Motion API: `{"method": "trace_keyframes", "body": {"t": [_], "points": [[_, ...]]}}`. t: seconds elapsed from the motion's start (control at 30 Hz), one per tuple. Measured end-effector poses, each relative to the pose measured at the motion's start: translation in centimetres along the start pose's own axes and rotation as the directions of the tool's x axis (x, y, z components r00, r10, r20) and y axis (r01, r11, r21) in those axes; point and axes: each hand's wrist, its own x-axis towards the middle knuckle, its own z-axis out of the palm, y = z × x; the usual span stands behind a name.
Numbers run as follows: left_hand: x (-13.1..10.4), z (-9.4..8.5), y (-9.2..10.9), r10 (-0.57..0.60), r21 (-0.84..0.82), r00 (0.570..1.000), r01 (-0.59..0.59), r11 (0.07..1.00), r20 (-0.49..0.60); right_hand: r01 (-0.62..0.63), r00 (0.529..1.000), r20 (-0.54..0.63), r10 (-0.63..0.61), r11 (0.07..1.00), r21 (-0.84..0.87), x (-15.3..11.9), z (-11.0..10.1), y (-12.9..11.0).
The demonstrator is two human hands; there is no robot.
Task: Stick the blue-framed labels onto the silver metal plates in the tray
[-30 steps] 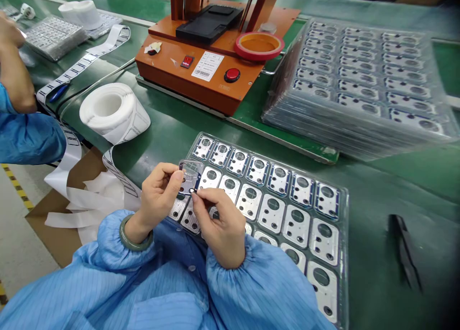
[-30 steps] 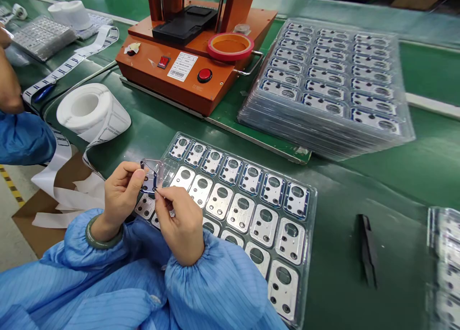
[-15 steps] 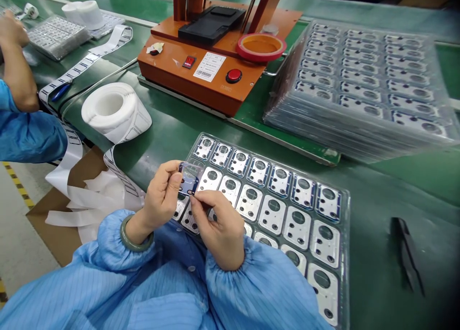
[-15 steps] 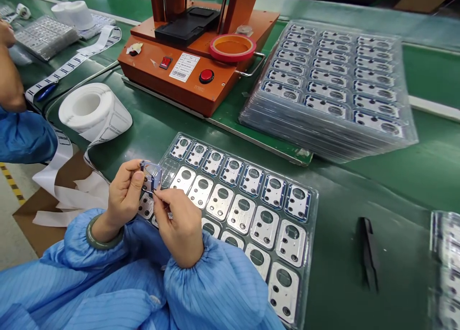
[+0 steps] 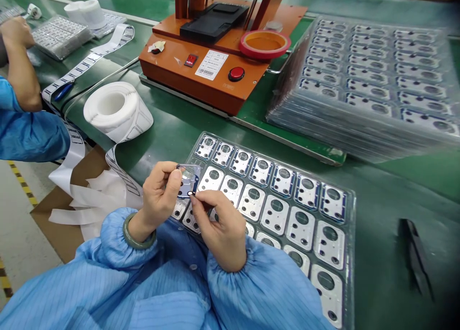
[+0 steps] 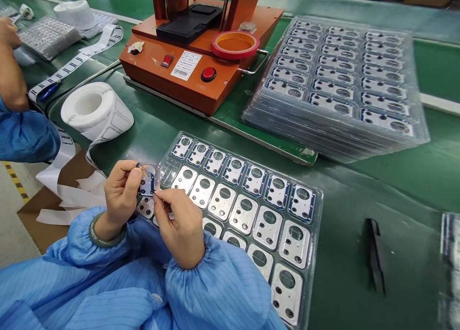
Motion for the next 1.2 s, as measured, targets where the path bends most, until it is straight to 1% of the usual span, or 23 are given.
{"method": "trace_keyframes", "body": {"t": [0.07, 0.17, 0.33, 0.43, 0.5, 0.67, 0.77, 1.0, 1.2], "points": [[-0.05, -0.07, -0.12, 0.001, -0.008, 1.0, -0.001, 1.0, 0.004, 0.008, 1.0, 0.008, -0.008, 1.0, 0.007, 0.03, 0.0, -0.05], [-0.16, -0.15, -0.33, -0.031, -0.033, 0.999, 0.031, 0.999, 0.01, 0.011, 1.0, 0.024, -0.011, 1.0, 0.015, 0.02, 0.01, -0.07], [-0.31, -0.06, -0.56, -0.03, -0.031, 0.998, 0.029, 0.999, -0.048, 0.02, 0.997, 0.072, -0.022, 0.999, 0.028, -0.09, 0.02, 0.01], [-0.33, 0.06, -0.52, -0.023, -0.014, 0.997, 0.023, 1.0, -0.07, 0.035, 0.996, 0.075, -0.039, 0.998, 0.045, -0.13, 0.05, 0.05], [-0.3, 0.14, -0.46, 0.004, 0.019, 0.997, -0.003, 1.0, -0.08, 0.042, 0.997, 0.062, -0.045, 0.998, 0.049, -0.13, 0.06, 0.06], [-0.2, 0.21, -0.61, 0.12, 0.126, 0.99, -0.11, 0.986, -0.074, 0.055, 0.998, 0.028, -0.056, 0.997, 0.048, -0.11, 0.06, 0.07], [-0.21, 0.16, -0.86, 0.136, 0.17, 0.988, -0.121, 0.978, -0.078, 0.055, 0.998, 0.033, -0.056, 0.998, 0.039, -0.17, 0.06, 0.13], [-0.3, 0.08, -0.75, 0.145, 0.14, 0.987, -0.135, 0.981, -0.07, 0.059, 0.996, 0.071, -0.059, 0.998, 0.01, -0.38, 0.09, 0.23], [-0.4, 0.14, -0.78, 0.119, 0.105, 0.991, -0.111, 0.988, -0.067, 0.057, 0.993, 0.108, -0.056, 0.998, -0.013, -0.35, 0.0, 0.15]]}}
